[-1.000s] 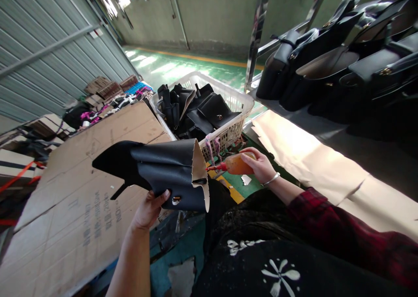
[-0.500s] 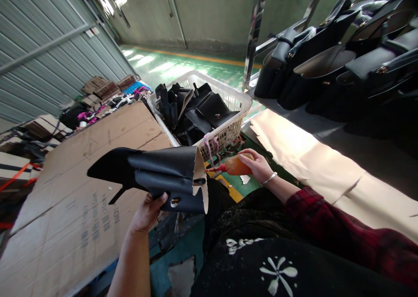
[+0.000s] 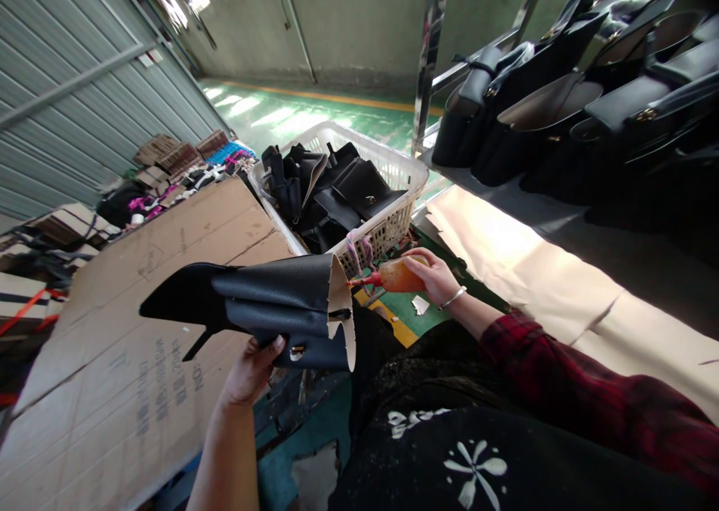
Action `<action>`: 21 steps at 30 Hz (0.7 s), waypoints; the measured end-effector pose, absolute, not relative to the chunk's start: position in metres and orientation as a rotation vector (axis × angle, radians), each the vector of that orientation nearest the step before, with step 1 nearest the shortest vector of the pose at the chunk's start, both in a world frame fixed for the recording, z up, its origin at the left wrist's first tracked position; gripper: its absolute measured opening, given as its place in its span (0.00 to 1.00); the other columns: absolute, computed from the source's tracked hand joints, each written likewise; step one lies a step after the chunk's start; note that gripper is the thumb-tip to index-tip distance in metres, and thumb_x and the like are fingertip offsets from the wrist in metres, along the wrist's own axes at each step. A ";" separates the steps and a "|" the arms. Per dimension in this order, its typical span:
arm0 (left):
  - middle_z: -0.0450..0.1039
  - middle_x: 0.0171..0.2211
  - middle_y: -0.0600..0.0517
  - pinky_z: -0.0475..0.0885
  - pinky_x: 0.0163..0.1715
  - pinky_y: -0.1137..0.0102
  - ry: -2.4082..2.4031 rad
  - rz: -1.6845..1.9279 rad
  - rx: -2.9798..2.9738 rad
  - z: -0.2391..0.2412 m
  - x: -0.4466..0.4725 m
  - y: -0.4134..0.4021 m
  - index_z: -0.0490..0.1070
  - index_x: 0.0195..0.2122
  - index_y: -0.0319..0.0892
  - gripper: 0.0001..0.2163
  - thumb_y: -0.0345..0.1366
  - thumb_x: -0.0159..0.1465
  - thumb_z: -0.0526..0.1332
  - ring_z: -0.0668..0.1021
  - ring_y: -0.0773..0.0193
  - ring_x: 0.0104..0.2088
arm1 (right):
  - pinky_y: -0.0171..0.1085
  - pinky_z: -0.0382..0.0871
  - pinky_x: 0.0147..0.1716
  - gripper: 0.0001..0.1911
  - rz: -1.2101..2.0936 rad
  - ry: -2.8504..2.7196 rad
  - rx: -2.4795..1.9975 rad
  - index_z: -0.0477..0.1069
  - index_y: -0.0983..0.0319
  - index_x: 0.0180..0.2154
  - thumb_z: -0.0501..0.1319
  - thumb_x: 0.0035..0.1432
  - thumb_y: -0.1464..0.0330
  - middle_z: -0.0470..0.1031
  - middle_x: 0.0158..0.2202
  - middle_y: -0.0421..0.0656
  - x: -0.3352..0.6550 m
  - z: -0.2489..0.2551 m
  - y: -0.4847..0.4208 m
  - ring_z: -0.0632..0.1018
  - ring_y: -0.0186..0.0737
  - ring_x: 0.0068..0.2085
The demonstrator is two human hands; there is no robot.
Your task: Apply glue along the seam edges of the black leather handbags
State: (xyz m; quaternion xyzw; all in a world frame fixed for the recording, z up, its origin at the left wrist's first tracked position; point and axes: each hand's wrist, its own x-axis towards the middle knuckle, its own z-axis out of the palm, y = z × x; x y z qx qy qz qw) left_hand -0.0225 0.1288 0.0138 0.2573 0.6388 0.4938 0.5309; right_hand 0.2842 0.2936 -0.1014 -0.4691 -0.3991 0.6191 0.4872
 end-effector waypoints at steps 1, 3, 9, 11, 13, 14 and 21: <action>0.80 0.33 0.50 0.74 0.46 0.64 1.523 1.183 0.619 0.014 -0.022 0.129 0.79 0.32 0.45 0.16 0.40 0.43 0.77 0.80 0.53 0.45 | 0.37 0.67 0.29 0.21 1.518 -0.960 -1.144 0.73 0.58 0.31 0.71 0.40 0.52 0.74 0.28 0.39 0.284 -0.104 0.293 0.73 0.38 0.28; 0.80 0.33 0.51 0.74 0.48 0.62 1.529 1.185 0.619 0.014 -0.022 0.130 0.79 0.32 0.45 0.17 0.41 0.42 0.78 0.80 0.52 0.45 | 0.37 0.67 0.29 0.22 1.553 -0.933 -1.150 0.73 0.59 0.31 0.72 0.39 0.51 0.74 0.28 0.39 0.285 -0.108 0.290 0.73 0.38 0.29; 0.81 0.33 0.50 0.74 0.48 0.59 1.537 1.181 0.605 0.016 -0.019 0.130 0.78 0.31 0.45 0.17 0.41 0.41 0.78 0.80 0.50 0.45 | 0.36 0.66 0.29 0.23 1.652 -0.892 -1.170 0.73 0.60 0.30 0.73 0.38 0.51 0.74 0.27 0.39 0.288 -0.111 0.276 0.73 0.37 0.28; 0.81 0.34 0.50 0.74 0.48 0.60 1.538 1.187 0.605 0.016 -0.020 0.129 0.79 0.32 0.45 0.17 0.41 0.42 0.78 0.80 0.50 0.45 | 0.36 0.66 0.28 0.23 1.682 -0.875 -1.182 0.73 0.60 0.30 0.73 0.37 0.51 0.74 0.26 0.39 0.289 -0.111 0.272 0.72 0.37 0.27; 0.81 0.34 0.50 0.73 0.49 0.60 1.534 1.181 0.618 0.015 -0.021 0.129 0.79 0.32 0.45 0.16 0.41 0.43 0.77 0.79 0.50 0.45 | 0.36 0.66 0.28 0.24 1.716 -0.878 -1.179 0.73 0.60 0.30 0.73 0.37 0.51 0.74 0.26 0.39 0.290 -0.111 0.270 0.72 0.37 0.27; 0.81 0.35 0.50 0.73 0.49 0.60 1.529 1.174 0.629 0.014 -0.021 0.128 0.79 0.32 0.45 0.15 0.41 0.44 0.77 0.79 0.51 0.46 | 0.36 0.66 0.28 0.24 1.729 -0.886 -1.177 0.73 0.60 0.31 0.73 0.37 0.51 0.74 0.27 0.40 0.291 -0.111 0.269 0.73 0.37 0.27; 0.81 0.37 0.51 0.72 0.48 0.64 1.523 1.175 0.663 0.007 -0.024 0.128 0.80 0.32 0.45 0.15 0.42 0.44 0.76 0.79 0.54 0.45 | 0.37 0.66 0.29 0.25 1.601 -0.931 -1.240 0.73 0.60 0.31 0.72 0.37 0.49 0.73 0.28 0.40 0.296 -0.115 0.270 0.72 0.39 0.30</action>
